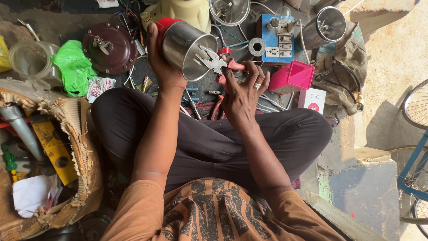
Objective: The person sits on the floor and uses pliers and a screwdriver to adjust and tighten components inside a small metal appliance housing. They repeatedly reposition the housing and use the tools to manipulate internal parts.
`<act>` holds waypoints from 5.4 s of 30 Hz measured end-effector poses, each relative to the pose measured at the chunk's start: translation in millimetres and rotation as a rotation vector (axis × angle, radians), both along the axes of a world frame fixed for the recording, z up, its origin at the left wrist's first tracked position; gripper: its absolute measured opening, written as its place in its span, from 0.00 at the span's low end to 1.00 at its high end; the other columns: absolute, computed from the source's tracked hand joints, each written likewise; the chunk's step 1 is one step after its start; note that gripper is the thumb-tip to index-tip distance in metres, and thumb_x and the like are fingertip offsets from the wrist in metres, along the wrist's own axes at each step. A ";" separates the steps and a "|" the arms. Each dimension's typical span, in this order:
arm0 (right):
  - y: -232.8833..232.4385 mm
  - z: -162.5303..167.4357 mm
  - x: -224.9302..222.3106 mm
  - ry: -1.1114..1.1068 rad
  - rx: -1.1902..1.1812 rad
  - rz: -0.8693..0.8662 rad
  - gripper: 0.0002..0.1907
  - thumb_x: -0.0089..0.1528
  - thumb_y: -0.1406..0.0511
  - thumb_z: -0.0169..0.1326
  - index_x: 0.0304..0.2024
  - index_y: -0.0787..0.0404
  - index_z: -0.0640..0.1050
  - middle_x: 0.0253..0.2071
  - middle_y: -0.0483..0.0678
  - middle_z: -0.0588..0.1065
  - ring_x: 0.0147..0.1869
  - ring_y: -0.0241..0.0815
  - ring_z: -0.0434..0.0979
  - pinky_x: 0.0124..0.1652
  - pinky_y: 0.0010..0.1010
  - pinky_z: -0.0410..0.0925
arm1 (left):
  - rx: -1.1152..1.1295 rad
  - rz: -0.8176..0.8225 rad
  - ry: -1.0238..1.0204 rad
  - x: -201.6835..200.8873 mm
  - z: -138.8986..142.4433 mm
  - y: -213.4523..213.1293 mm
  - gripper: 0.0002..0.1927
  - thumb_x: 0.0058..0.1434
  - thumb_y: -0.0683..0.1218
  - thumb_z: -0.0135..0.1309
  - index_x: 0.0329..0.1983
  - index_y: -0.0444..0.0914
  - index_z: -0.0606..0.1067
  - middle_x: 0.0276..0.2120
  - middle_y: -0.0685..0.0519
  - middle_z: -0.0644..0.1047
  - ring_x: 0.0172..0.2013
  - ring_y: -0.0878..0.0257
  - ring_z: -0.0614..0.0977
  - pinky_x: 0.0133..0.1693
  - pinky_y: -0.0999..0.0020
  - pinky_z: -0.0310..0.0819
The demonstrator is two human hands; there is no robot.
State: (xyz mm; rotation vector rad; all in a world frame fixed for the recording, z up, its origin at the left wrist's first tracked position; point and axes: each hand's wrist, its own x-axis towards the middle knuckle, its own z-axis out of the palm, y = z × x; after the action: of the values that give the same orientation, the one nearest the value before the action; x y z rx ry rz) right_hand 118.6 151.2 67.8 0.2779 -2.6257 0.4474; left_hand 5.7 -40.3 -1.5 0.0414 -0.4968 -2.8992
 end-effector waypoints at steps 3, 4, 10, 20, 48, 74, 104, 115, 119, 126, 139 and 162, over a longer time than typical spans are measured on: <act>2.6 11.5 -1.7 -0.041 0.025 0.013 0.26 0.58 0.69 0.58 0.59 0.48 0.78 0.63 0.57 0.61 0.69 0.60 0.59 0.65 0.57 0.51 | -0.073 -0.012 -0.008 1.3 -5.7 8.1 0.18 0.75 0.52 0.53 0.63 0.41 0.73 0.55 0.55 0.75 0.58 0.63 0.76 0.60 0.61 0.74; 3.9 12.3 -1.7 -0.044 0.050 0.008 0.24 0.58 0.68 0.59 0.58 0.48 0.78 0.63 0.56 0.62 0.68 0.59 0.60 0.64 0.56 0.51 | -0.100 0.008 -0.046 1.6 -6.5 10.9 0.18 0.76 0.51 0.53 0.64 0.40 0.73 0.55 0.56 0.74 0.59 0.65 0.75 0.60 0.63 0.73; 17.5 -9.0 -3.7 -0.084 0.057 0.005 0.18 0.59 0.67 0.59 0.53 0.50 0.79 0.57 0.54 0.65 0.59 0.56 0.64 0.54 0.51 0.56 | -0.221 -0.035 0.006 2.6 1.5 21.1 0.09 0.76 0.51 0.52 0.47 0.41 0.73 0.43 0.58 0.72 0.48 0.69 0.75 0.51 0.66 0.73; 10.0 -66.2 -24.1 -0.071 -0.545 0.185 0.11 0.64 0.69 0.63 0.45 0.65 0.74 0.42 0.51 0.74 0.45 0.51 0.77 0.44 0.37 0.69 | -0.678 0.198 0.241 32.0 45.9 40.4 0.30 0.70 0.58 0.67 0.59 0.41 0.62 0.51 0.53 0.66 0.51 0.64 0.73 0.57 0.67 0.70; -4.5 -141.5 10.2 -0.712 -1.072 0.398 0.13 0.58 0.69 0.66 0.32 0.68 0.73 0.29 0.47 0.70 0.34 0.39 0.66 0.37 0.32 0.66 | -1.143 -0.601 0.383 79.8 56.3 15.5 0.28 0.57 0.60 0.68 0.48 0.33 0.79 0.41 0.49 0.79 0.44 0.60 0.79 0.50 0.64 0.74; 17.9 -114.0 -11.2 -0.919 -0.996 0.555 0.54 0.46 0.52 0.75 0.66 0.57 0.60 0.45 0.44 0.72 0.45 0.37 0.73 0.40 0.33 0.70 | -1.347 -0.430 0.135 99.6 40.8 29.4 0.23 0.57 0.52 0.73 0.42 0.36 0.72 0.36 0.56 0.77 0.40 0.67 0.78 0.47 0.68 0.73; 41.5 -77.8 5.4 -1.104 -1.765 0.227 0.19 0.62 0.71 0.61 0.54 0.63 0.71 0.39 0.52 0.74 0.40 0.45 0.81 0.44 0.39 0.77 | -1.935 -0.580 0.154 58.0 73.9 -123.2 0.17 0.64 0.48 0.64 0.29 0.36 0.69 0.22 0.57 0.70 0.27 0.67 0.69 0.33 0.67 0.66; 102.0 -56.4 63.4 -0.943 -1.762 0.331 0.22 0.54 0.82 0.49 0.50 0.66 0.72 0.50 0.58 0.76 0.62 0.52 0.75 0.56 0.35 0.71 | -2.056 -0.802 0.260 13.5 13.6 -73.6 0.18 0.60 0.54 0.63 0.29 0.37 0.72 0.21 0.52 0.74 0.25 0.61 0.75 0.33 0.62 0.69; 79.3 -107.6 67.4 -0.797 -1.832 0.227 0.14 0.61 0.85 0.51 0.48 0.74 0.71 0.47 0.62 0.73 0.53 0.57 0.71 0.51 0.41 0.67 | -2.117 -0.756 0.317 13.9 13.8 -73.1 0.19 0.63 0.54 0.62 0.30 0.36 0.71 0.21 0.51 0.74 0.25 0.60 0.75 0.35 0.60 0.69; 84.8 -122.7 64.0 -0.906 -1.691 0.299 0.22 0.55 0.79 0.55 0.52 0.68 0.72 0.56 0.62 0.65 0.62 0.59 0.62 0.57 0.49 0.60 | -2.018 -0.760 0.192 12.2 21.1 -78.2 0.19 0.61 0.55 0.62 0.29 0.37 0.71 0.21 0.53 0.74 0.26 0.62 0.74 0.36 0.63 0.70; 94.9 -23.1 32.6 -0.248 0.037 0.115 0.29 0.62 0.66 0.59 0.67 0.51 0.73 0.76 0.67 0.46 0.81 0.73 0.37 0.69 0.75 0.33 | -2.114 -0.883 0.238 13.0 10.5 -72.9 0.19 0.61 0.57 0.61 0.29 0.37 0.74 0.20 0.51 0.76 0.26 0.60 0.78 0.35 0.61 0.71; 92.3 -1.9 4.2 -0.097 0.531 0.084 0.26 0.70 0.59 0.55 0.70 0.58 0.72 0.77 0.68 0.50 0.82 0.79 0.36 0.64 0.87 0.33 | -2.238 -0.873 0.224 13.1 0.1 -73.2 0.21 0.63 0.60 0.61 0.29 0.38 0.75 0.22 0.52 0.78 0.28 0.58 0.81 0.38 0.60 0.74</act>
State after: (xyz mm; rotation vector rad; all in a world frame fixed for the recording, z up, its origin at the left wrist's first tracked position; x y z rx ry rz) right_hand 122.8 243.6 65.9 0.5455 -2.7937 -0.2287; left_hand 18.8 -113.5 -1.4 -0.8555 -3.4679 -0.9135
